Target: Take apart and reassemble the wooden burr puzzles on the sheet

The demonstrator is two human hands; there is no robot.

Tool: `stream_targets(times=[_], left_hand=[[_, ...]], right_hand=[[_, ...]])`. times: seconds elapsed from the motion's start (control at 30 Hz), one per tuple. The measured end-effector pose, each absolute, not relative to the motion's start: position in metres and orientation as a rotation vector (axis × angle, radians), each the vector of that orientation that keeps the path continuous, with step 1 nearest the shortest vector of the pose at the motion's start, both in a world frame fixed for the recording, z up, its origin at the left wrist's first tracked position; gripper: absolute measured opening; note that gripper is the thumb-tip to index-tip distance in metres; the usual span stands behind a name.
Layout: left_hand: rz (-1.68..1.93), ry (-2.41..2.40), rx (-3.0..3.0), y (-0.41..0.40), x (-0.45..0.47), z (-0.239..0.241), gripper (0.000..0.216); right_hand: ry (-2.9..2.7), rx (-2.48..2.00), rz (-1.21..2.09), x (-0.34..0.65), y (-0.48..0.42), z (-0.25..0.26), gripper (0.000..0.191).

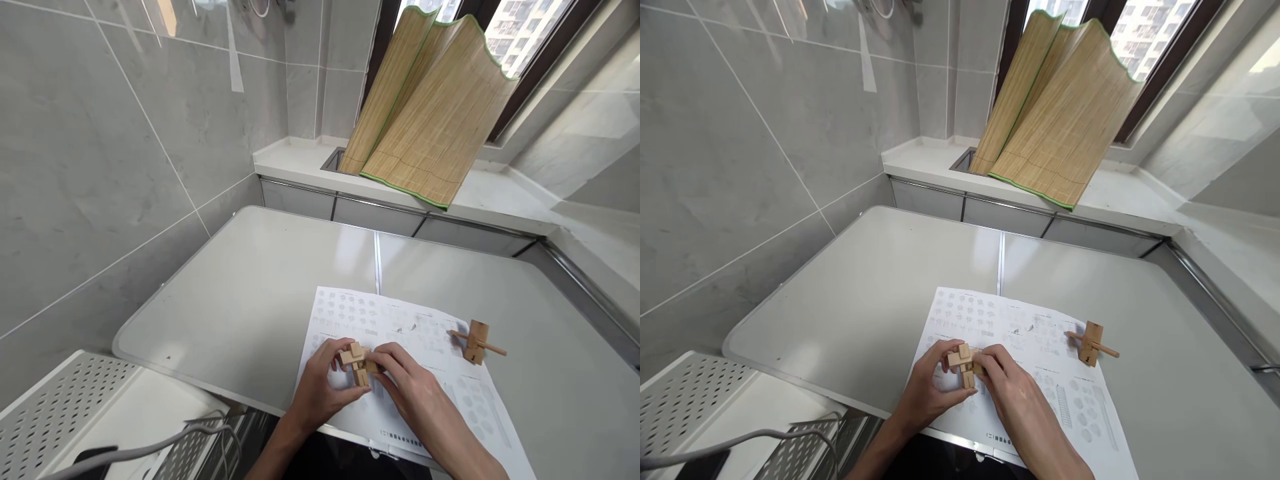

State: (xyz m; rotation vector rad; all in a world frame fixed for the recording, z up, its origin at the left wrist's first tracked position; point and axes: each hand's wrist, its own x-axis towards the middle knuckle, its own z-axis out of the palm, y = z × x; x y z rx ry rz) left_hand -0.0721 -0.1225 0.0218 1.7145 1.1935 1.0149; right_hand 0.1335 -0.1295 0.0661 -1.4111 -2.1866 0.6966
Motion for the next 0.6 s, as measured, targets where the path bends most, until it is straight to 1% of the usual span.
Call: stream_targets(times=[0.23,0.43,0.6], left_hand=[[0.98,1.16,1.743,-0.123,-0.07,0.028,0.06],[0.943,1.145,1.796,-0.122,-0.069,0.025,0.056],[0.923,1.147,1.765,-0.122,-0.069,0.02,0.061]], right_hand=[[-2.214,-1.44,0.703,0.136,-0.133,0.063,0.036],[-2.231,-1.433,0.789,0.138,-0.133,0.062,0.041],[-2.23,-1.362,0.926,0.133,-0.134,0.076,0.041]])
